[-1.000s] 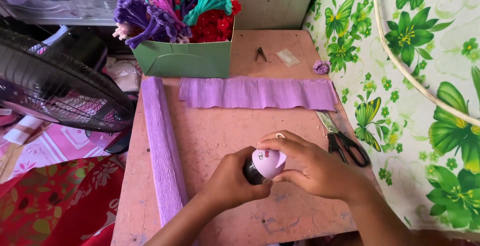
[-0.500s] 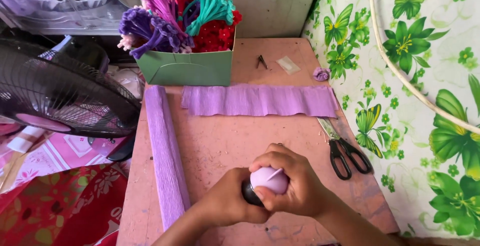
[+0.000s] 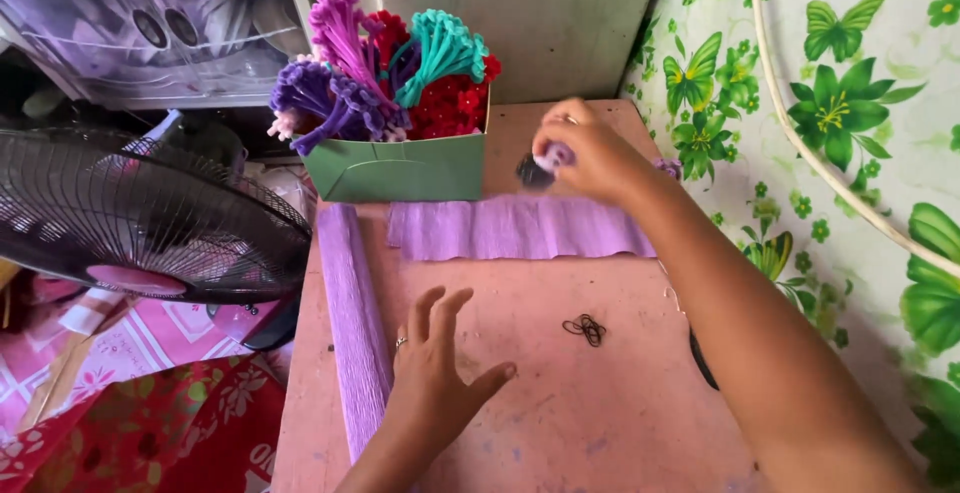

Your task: Cutting and folding purple crepe paper into small bundles or strips for floral arrangements.

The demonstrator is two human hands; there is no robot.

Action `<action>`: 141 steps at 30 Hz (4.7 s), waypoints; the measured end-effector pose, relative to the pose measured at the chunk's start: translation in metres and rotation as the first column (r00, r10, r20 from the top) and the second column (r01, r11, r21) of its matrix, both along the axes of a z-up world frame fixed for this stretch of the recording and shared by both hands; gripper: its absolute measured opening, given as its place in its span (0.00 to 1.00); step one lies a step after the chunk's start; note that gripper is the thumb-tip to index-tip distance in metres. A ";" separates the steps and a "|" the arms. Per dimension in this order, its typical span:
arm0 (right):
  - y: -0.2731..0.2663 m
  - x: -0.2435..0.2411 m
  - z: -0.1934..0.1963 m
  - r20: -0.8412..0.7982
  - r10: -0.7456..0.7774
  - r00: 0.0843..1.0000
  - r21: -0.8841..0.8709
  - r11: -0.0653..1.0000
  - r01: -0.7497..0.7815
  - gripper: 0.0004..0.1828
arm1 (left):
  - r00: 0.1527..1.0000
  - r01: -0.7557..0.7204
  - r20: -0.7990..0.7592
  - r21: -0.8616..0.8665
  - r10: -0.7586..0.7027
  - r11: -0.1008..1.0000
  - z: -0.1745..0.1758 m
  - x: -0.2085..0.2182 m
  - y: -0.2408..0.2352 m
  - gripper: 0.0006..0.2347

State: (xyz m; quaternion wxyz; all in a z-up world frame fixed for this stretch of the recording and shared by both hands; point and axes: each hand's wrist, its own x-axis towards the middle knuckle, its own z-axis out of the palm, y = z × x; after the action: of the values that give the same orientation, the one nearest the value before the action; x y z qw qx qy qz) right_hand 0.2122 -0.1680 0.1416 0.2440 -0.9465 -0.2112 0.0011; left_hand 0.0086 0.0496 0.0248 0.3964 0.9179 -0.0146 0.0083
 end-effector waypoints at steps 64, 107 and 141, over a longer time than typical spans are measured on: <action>-0.156 -0.053 -0.169 0.207 -0.207 0.956 -0.113 0.966 0.234 0.20 | 0.994 0.061 0.085 0.150 -0.074 0.987 -0.042 0.011 -0.009 0.29; -0.060 -0.260 0.047 0.122 0.264 0.957 0.650 0.708 -0.278 0.20 | 0.493 0.105 0.867 -0.141 0.072 0.984 0.132 -0.037 0.010 0.15; -0.069 -0.188 -0.056 0.096 -0.083 0.992 0.599 0.801 0.009 0.06 | 0.640 0.367 0.654 0.200 -0.403 0.908 0.051 -0.033 0.007 0.28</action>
State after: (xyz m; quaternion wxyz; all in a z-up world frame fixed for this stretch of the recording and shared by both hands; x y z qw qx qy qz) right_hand 0.0238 -0.2375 0.0857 0.5166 -0.8248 -0.1918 -0.1268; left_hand -0.0240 0.0568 0.0756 0.3328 0.8344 -0.3542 0.2599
